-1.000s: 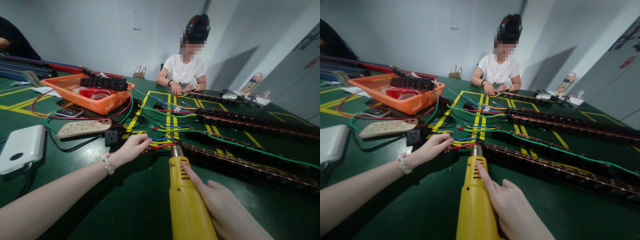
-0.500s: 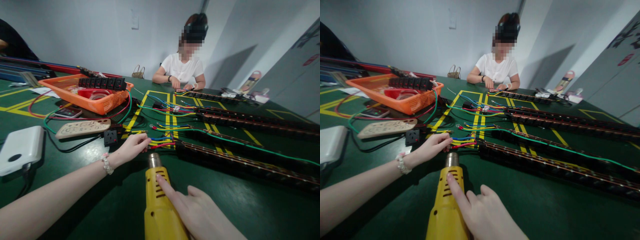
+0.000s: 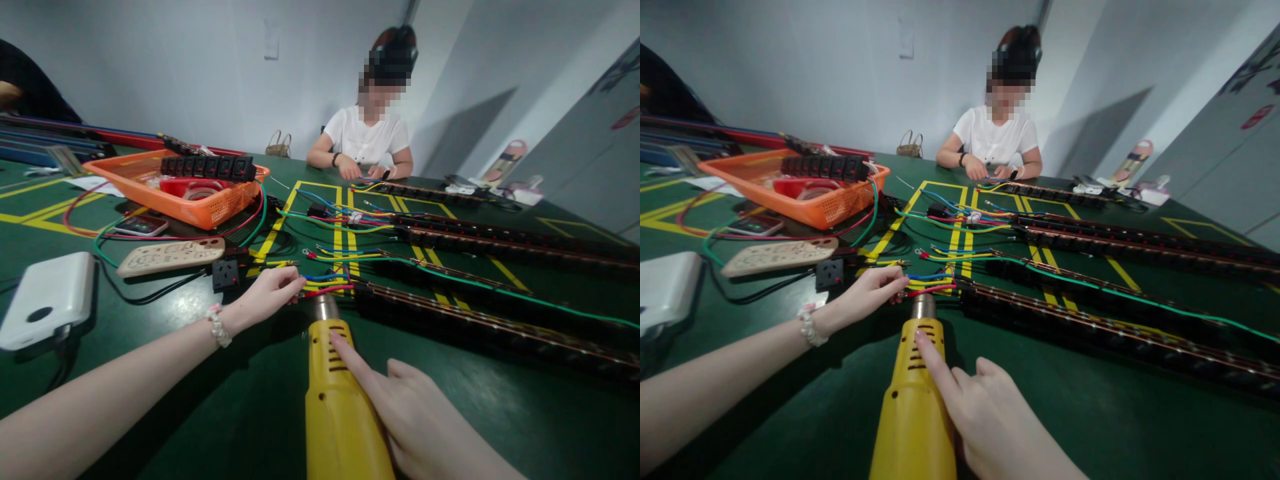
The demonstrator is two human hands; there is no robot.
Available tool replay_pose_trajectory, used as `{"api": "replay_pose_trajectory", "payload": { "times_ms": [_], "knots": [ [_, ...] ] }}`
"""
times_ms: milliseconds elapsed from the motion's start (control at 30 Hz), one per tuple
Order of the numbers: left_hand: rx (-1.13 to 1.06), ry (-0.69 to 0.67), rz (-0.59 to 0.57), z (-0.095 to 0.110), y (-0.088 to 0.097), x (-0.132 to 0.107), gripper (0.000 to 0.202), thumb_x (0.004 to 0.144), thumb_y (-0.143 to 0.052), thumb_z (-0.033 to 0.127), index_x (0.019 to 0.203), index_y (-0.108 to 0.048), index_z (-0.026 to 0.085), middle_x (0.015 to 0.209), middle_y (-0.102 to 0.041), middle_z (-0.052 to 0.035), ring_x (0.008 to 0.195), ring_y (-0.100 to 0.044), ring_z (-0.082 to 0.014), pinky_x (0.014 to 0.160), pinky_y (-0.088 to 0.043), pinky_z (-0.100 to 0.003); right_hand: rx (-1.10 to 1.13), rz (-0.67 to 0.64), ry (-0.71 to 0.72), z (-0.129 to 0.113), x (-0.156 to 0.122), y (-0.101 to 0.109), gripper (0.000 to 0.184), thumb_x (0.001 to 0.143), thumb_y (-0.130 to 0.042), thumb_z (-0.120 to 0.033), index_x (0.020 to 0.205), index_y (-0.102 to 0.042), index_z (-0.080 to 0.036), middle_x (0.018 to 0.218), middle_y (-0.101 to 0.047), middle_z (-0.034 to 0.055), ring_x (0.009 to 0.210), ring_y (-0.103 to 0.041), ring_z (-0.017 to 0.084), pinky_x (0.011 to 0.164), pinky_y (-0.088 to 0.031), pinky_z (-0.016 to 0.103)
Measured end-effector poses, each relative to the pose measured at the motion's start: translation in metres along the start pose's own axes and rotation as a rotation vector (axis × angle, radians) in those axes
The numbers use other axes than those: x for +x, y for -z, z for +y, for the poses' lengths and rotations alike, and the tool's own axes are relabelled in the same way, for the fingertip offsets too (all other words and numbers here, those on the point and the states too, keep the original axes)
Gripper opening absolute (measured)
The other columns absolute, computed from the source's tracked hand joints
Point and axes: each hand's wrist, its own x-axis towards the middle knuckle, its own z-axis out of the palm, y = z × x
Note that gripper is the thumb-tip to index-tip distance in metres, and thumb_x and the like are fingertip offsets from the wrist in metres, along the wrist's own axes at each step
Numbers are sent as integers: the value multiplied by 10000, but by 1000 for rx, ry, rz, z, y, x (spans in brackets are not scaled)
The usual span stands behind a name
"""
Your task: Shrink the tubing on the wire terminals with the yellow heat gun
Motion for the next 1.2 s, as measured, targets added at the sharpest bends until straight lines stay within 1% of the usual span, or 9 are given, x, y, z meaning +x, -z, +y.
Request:
{"api": "replay_pose_trajectory", "payload": {
  "times_ms": [233, 433, 533, 567, 633, 700, 900, 1067, 1200],
  "knots": [
    [51, 9, -2, 0, 0, 0, 291, 834, -532, 408, 674, -494, 167, 601, -564, 18, 572, -533, -122, 521, -379, -217, -29, 91, -62, 24, -8, 1, 836, 681, -347, -6, 1449, -31, -102, 493, -485, -56, 413, -418, 161, 453, -296, 248],
    [92, -1, 19, 2, 0, -1, 262, 823, -543, 381, 687, -491, 164, 610, -550, 19, 566, -499, -114, 512, -348, -217, 27, 66, -112, 30, -14, 1, 815, 690, -351, -25, 1443, -41, -77, 537, -558, -39, 443, -489, 174, 481, -333, 265],
    [98, 2, 19, 3, 0, -1, 238, 824, -541, 362, 701, -498, 162, 621, -551, 19, 568, -490, -112, 516, -342, -220, 40, 98, -239, 29, -17, -1, 654, 662, -370, -15, 1312, -348, -87, 580, -613, -5, 477, -535, 183, 513, -347, 286],
    [102, 3, 19, 4, 0, -1, 236, 824, -541, 358, 700, -498, 162, 622, -548, 19, 569, -486, -111, 518, -340, -221, 33, 94, -270, 29, -18, -1, 560, 649, -375, -9, 1191, -469, -114, 627, -639, 16, 500, -545, 185, 528, -348, 294],
    [111, 0, 17, 3, 0, -1, 236, 826, -538, 355, 696, -495, 163, 623, -543, 19, 574, -481, -112, 524, -337, -223, 32, 47, -296, 30, -19, -2, 399, 633, -385, 2, 934, -588, -165, 721, -671, 39, 542, -553, 186, 562, -348, 308],
    [124, -7, 19, 3, 0, -1, 239, 828, -536, 356, 693, -490, 165, 623, -538, 20, 580, -478, -113, 531, -335, -224, 57, -18, -291, 30, -18, -4, 326, 643, -402, 5, 795, -617, -188, 742, -677, 30, 564, -553, 179, 599, -345, 314],
    [143, -19, 25, 1, 0, -1, 258, 835, -528, 370, 683, -471, 170, 597, -504, 33, 564, -451, -107, 521, -319, -220, 119, -71, -252, 28, -13, -7, 223, 695, -488, -34, 691, -642, -194, 662, -672, -3, 582, -570, 146, 666, -307, 317],
    [141, -21, 19, 2, 0, -1, 257, 838, -519, 376, 690, -478, 169, 621, -542, 21, 573, -482, -113, 529, -337, -223, 154, -145, -214, 20, -9, -2, 165, 723, -529, -95, 747, -659, -194, 720, -690, -7, 601, -567, 127, 663, -284, 310],
    [150, -21, 27, 3, 0, 0, 251, 835, -522, 364, 683, -484, 167, 621, -544, 18, 578, -487, -115, 531, -344, -223, 138, -191, -193, 16, -2, -3, 121, 716, -541, -120, 709, -642, -187, 696, -679, -3, 619, -572, 139, 682, -277, 313]
  ]
}}
